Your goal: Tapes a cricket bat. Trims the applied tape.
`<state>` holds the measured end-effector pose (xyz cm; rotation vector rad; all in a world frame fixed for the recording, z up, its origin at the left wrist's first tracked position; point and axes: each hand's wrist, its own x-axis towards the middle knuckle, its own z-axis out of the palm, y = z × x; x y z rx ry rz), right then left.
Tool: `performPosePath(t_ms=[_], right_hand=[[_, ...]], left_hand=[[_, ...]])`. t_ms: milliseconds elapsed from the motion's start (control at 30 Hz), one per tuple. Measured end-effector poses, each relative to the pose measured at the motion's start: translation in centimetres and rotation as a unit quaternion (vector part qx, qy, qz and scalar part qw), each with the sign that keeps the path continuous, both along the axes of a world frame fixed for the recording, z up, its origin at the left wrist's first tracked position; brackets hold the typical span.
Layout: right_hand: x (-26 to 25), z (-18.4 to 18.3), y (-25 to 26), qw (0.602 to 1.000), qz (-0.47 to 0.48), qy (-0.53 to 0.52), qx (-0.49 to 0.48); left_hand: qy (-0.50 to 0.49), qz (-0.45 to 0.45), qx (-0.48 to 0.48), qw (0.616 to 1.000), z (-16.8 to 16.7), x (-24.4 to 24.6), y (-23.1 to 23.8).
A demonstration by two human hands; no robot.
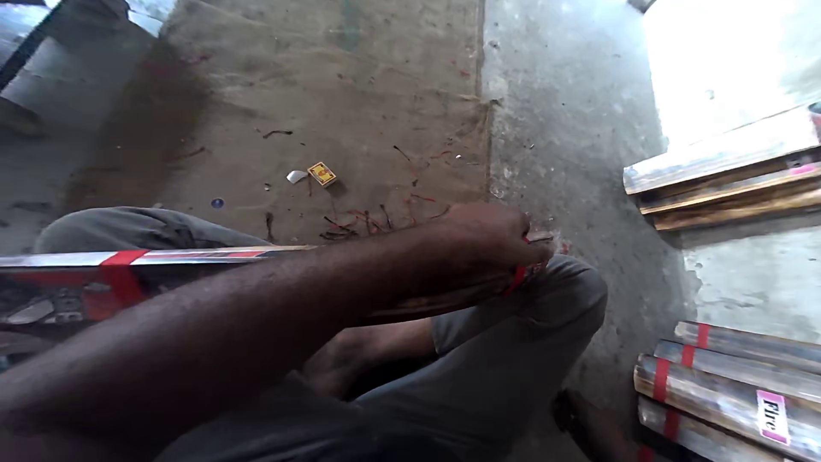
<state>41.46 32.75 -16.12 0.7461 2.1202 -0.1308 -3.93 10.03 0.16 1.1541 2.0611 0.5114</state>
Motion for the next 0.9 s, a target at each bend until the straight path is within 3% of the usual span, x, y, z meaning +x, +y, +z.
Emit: performPosePath(t_ms=[67, 133, 167, 233, 300, 467, 533, 633, 767, 900], right_hand=[[-0.5, 1.3, 0.5, 0.999, -0.022, 0.013, -0.038], [-2.2, 4.6, 1.2, 0.984, -0.064, 0.163, -0.044], [-3.9, 6.7, 0.9, 0.952, -0.082, 0.293, -0.029], [-9.1, 10.9, -0.4, 0.845, -0.116, 0.522, 0.017], [-14.7, 13.7, -1.8, 0.777, -0.077, 0.624, 0.028], [-26.0, 15.4, -3.7, 0.835, 0.108, 0.529, -0.106], [-28.4, 15.9, -4.1, 0.843, 0.084, 0.497, -0.188], [-29.9, 15.8, -3.9, 0.82, 0.038, 0.491, -0.29], [-30.1, 15.8, -2.8, 0.802, 0.048, 0.5, -0.323], [-29.9, 16.3, -2.0, 0.811, 0.024, 0.48, -0.335]], left_hand=[[0.021, -0.006, 0.004, 1.0, 0.0, 0.1, -0.1], [0.047, -0.01, 0.003, 0.999, 0.2, 0.5, -0.3], [0.059, -0.012, 0.007, 0.998, 0.2, 0.7, -0.3], [0.061, -0.019, 0.008, 0.998, 0.3, 1.0, 0.2], [0.066, -0.025, 0.015, 0.997, 0.4, 1.3, 0.4], [0.071, -0.018, 0.039, 0.997, 1.8, 2.3, -1.1], [0.075, -0.014, 0.049, 0.996, 2.3, 2.8, -1.5], [0.072, -0.015, 0.043, 0.996, 2.4, 3.1, -1.7], [0.062, -0.029, 0.046, 0.997, 1.8, 3.0, -1.4], [0.054, -0.036, 0.044, 0.997, 1.6, 2.6, -1.2]])
